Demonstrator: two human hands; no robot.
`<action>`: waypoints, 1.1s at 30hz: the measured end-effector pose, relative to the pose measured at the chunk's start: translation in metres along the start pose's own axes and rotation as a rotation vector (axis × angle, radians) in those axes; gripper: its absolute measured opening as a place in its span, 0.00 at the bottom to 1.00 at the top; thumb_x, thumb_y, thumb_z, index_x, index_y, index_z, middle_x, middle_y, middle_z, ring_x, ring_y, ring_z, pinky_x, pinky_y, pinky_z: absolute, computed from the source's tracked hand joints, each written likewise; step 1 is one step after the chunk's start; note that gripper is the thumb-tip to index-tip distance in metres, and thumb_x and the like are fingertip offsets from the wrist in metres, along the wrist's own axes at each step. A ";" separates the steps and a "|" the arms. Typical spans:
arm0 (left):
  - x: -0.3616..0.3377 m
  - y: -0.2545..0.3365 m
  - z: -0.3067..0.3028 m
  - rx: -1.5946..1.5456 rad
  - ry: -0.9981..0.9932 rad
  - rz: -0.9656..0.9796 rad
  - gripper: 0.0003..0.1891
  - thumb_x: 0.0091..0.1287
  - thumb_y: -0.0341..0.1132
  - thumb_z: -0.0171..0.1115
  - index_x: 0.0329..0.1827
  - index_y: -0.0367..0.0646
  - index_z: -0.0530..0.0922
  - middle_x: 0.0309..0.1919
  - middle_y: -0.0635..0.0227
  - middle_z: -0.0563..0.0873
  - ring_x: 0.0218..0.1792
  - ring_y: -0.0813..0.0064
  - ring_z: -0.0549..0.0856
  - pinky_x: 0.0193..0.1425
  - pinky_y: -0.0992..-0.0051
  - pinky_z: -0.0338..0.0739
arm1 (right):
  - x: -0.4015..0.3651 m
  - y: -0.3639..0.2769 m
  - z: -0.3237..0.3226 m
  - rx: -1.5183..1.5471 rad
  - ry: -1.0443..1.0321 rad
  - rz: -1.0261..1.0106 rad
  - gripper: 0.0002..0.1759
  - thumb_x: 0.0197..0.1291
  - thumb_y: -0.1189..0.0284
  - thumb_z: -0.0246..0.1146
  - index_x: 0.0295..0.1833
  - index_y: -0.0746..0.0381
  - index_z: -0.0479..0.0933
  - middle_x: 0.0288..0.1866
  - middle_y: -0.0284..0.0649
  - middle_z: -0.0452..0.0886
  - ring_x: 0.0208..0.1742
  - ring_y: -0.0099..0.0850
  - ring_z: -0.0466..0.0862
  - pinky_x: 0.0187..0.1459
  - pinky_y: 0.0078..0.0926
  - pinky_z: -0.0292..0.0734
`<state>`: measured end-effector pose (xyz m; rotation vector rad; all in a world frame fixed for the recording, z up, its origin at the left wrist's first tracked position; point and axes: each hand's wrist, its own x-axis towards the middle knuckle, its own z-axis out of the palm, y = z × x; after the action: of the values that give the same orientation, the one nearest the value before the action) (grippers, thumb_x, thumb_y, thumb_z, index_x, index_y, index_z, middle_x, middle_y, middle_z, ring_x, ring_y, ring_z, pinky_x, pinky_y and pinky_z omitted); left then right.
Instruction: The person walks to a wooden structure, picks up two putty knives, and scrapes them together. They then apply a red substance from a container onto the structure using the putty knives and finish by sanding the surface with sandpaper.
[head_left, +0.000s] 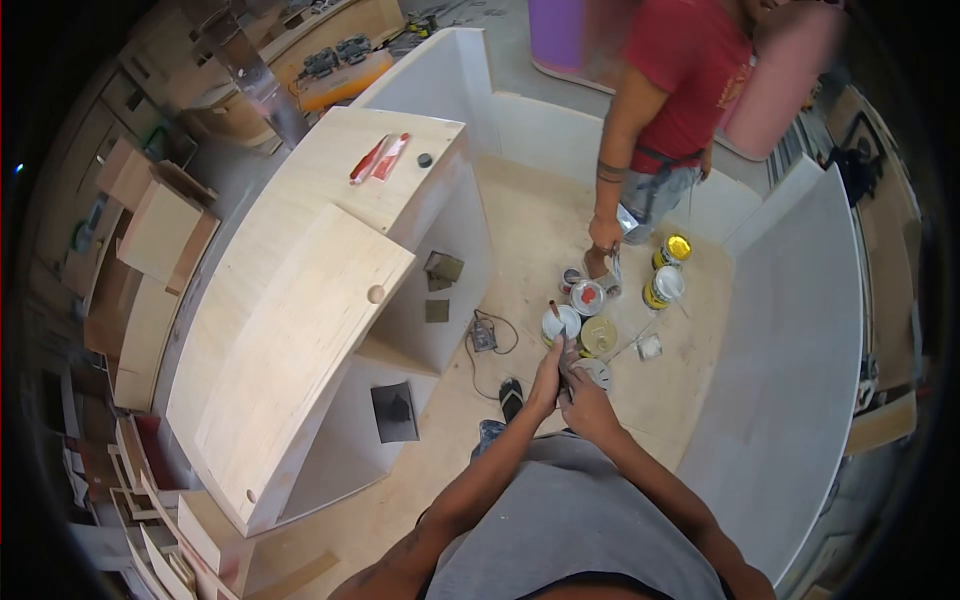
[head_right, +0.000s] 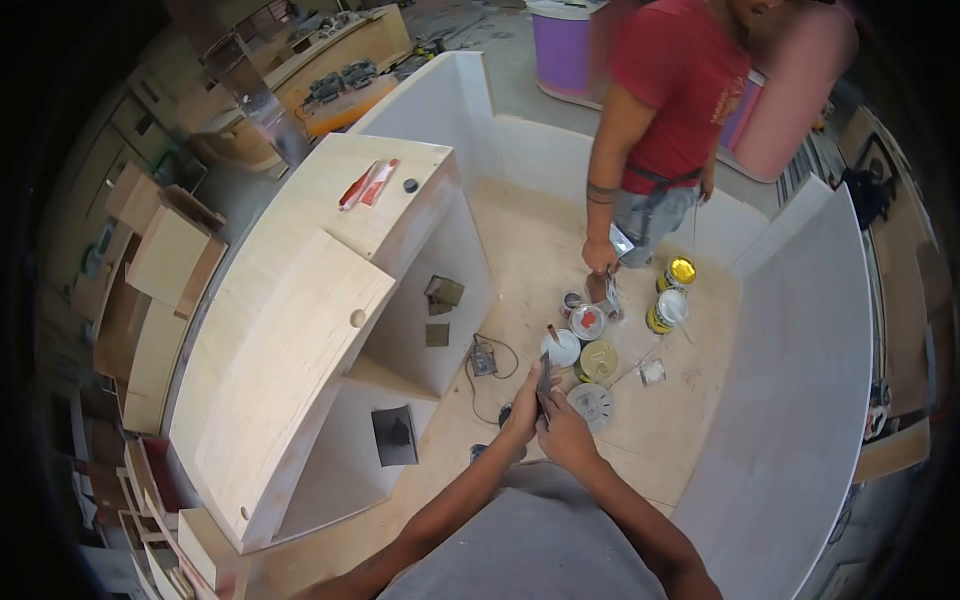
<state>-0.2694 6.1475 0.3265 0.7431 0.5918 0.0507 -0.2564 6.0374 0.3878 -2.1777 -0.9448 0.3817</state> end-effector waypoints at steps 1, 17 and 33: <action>0.002 0.013 -0.004 -0.004 0.053 -0.028 0.34 0.75 0.60 0.44 0.61 0.34 0.74 0.56 0.62 0.80 0.56 0.73 0.77 0.65 0.75 0.66 | 0.014 0.000 0.005 -0.003 -0.012 -0.004 0.21 0.60 0.73 0.55 0.58 0.70 0.73 0.55 0.57 0.76 0.54 0.57 0.77 0.54 0.45 0.74; 0.057 0.150 -0.085 0.210 -0.089 -0.123 0.36 0.73 0.61 0.46 0.67 0.35 0.70 0.59 0.56 0.80 0.55 0.68 0.82 0.61 0.69 0.75 | 0.206 0.027 0.016 0.160 -0.093 0.470 0.20 0.56 0.70 0.60 0.50 0.75 0.75 0.44 0.61 0.81 0.46 0.53 0.82 0.53 0.38 0.75; 0.111 0.106 0.002 -0.356 -0.034 -0.002 0.17 0.66 0.36 0.59 0.53 0.35 0.76 0.43 0.60 0.86 0.43 0.64 0.87 0.50 0.65 0.83 | 0.203 0.090 -0.039 0.817 0.288 0.731 0.18 0.68 0.60 0.60 0.39 0.67 0.78 0.23 0.37 0.79 0.19 0.30 0.80 0.21 0.27 0.74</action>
<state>-0.1584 6.2525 0.3417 0.3974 0.5327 0.1371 -0.0508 6.1232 0.3534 -1.6502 0.2054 0.6331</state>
